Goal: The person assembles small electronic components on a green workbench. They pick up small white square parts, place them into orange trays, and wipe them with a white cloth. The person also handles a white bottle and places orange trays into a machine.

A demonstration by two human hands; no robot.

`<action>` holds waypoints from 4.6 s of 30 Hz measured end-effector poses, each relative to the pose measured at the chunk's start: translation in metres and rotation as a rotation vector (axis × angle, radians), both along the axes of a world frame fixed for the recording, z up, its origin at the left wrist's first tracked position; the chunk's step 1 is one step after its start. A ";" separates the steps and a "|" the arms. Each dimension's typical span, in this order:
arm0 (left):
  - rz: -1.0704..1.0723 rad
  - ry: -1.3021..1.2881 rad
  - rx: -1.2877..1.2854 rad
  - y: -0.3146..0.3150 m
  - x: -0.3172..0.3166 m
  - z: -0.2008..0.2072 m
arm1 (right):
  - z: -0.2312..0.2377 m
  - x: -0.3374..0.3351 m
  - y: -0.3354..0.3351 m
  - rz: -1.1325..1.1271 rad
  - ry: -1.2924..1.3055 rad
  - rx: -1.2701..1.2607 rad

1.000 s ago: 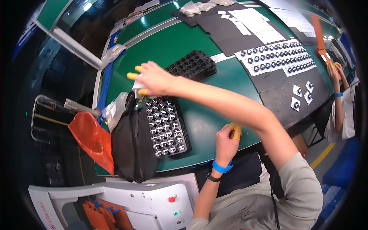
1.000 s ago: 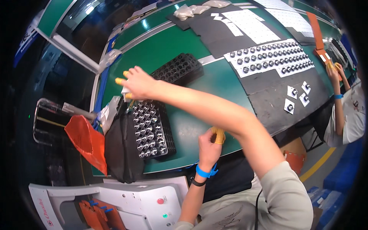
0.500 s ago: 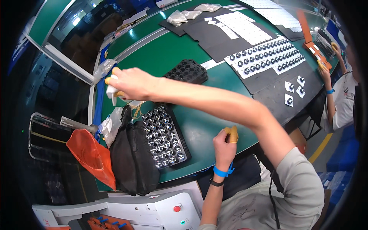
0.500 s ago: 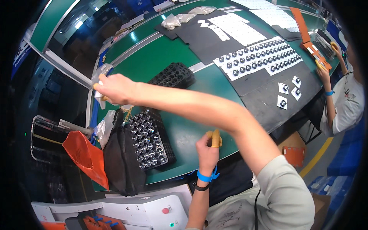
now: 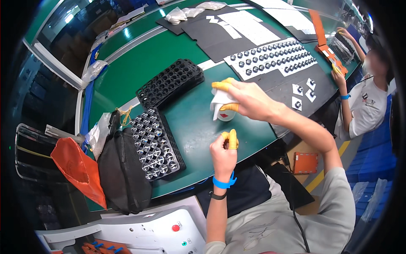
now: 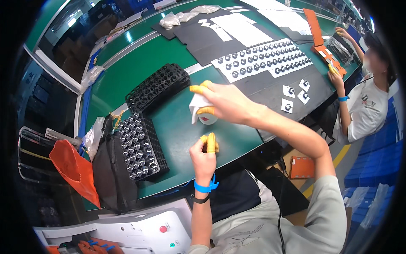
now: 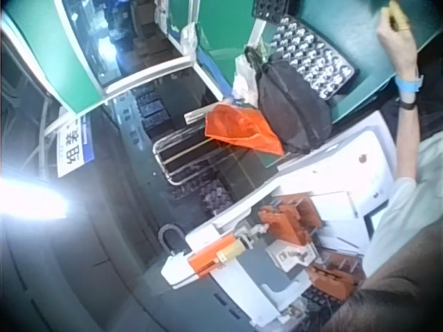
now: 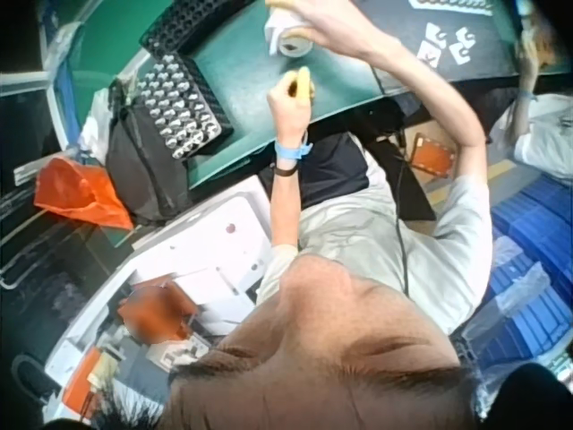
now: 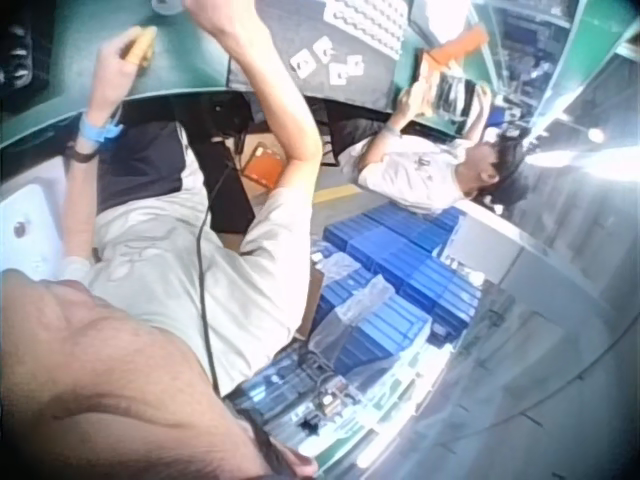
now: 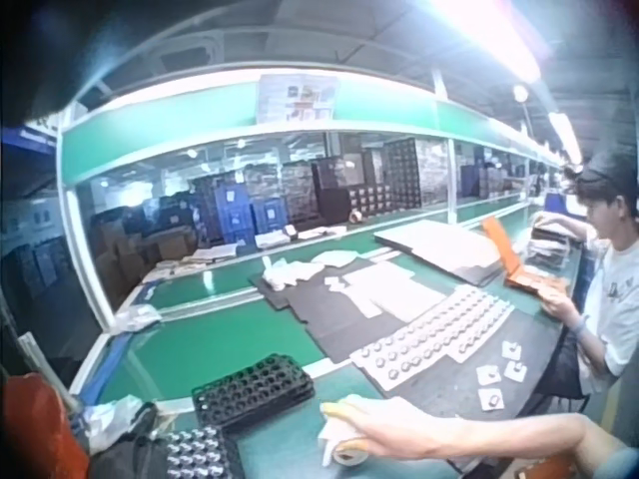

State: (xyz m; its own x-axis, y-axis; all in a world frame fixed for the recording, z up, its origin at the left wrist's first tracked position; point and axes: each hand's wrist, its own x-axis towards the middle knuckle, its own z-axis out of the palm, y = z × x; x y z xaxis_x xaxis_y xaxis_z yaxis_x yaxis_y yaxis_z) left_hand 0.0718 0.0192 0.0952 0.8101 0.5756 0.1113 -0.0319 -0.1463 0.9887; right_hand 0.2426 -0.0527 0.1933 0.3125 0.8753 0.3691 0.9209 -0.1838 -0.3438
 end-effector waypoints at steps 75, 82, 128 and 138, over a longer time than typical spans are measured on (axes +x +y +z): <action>0.015 0.038 -0.052 -0.001 -0.001 0.006 | -0.070 -0.020 0.039 -0.111 0.586 0.692; -0.005 0.057 -0.058 0.000 -0.003 0.009 | -0.055 -0.022 0.041 -0.166 0.669 0.700; 0.004 0.030 -0.011 -0.002 -0.002 0.001 | -0.073 -0.024 0.036 -0.232 0.575 0.706; 0.004 0.018 -0.017 -0.002 -0.002 0.004 | -0.066 -0.025 0.035 -0.111 0.840 0.729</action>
